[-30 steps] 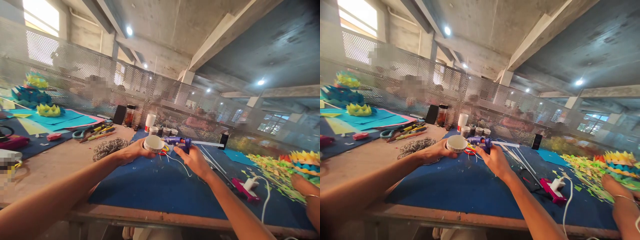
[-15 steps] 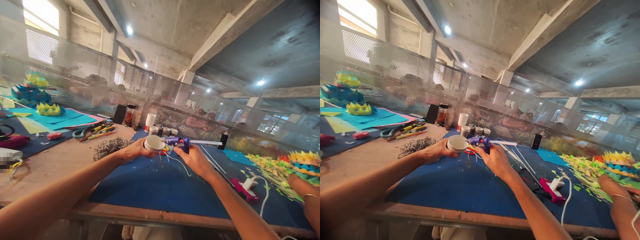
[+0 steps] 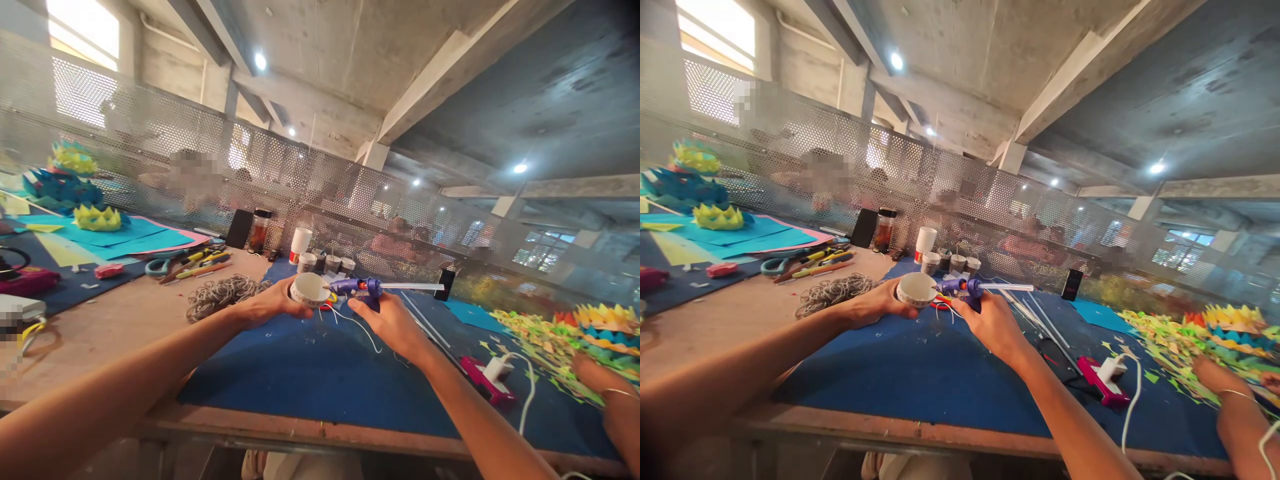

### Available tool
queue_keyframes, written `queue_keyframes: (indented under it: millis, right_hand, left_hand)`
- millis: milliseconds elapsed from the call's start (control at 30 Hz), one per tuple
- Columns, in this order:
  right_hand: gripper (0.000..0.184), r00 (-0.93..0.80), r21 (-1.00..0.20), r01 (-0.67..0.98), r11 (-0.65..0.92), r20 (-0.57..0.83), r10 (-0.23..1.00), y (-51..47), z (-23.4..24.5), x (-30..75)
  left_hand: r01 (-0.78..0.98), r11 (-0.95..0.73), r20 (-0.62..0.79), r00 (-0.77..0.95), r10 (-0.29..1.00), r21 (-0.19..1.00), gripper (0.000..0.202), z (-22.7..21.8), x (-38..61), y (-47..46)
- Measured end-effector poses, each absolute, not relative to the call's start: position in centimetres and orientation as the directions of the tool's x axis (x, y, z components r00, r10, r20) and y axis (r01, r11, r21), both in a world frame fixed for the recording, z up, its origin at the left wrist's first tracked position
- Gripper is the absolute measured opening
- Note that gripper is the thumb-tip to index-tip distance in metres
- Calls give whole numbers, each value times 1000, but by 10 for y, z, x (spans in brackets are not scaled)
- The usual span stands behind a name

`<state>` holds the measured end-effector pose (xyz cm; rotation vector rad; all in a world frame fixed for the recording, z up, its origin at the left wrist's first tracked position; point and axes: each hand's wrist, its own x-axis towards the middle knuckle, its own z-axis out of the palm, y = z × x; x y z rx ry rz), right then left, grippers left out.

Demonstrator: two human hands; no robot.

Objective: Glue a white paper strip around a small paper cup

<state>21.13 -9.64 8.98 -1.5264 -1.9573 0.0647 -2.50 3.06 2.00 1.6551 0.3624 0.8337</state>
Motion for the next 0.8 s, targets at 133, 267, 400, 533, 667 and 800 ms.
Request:
queue_keyframes:
  millis: [133,267,400,533,667,800]
  right_hand:
    - [47,-49,-539,790,293,420,906,-95,86,219]
    - [52,0,-586,763,271,420,908,-95,86,221]
    - [51,-13,-588,759,279,415,910,-95,87,220]
    - [48,-51,-541,785,303,430,901,-95,88,219]
    - [41,-108,-474,815,333,441,891,-97,91,215]
    - [37,-125,-374,865,334,484,866,-98,92,210]
  left_hand:
    - [-250,-262,360,719,595,932,65,21,-25,29]
    - [-291,-241,377,747,548,926,58,19,-25,30]
    - [-317,-200,374,764,526,927,53,20,-25,30]
    - [-317,-192,370,781,503,929,45,24,-26,26]
    - [-307,-207,370,781,503,929,46,26,-26,24]
    - [-284,-210,353,772,529,935,57,23,-27,25]
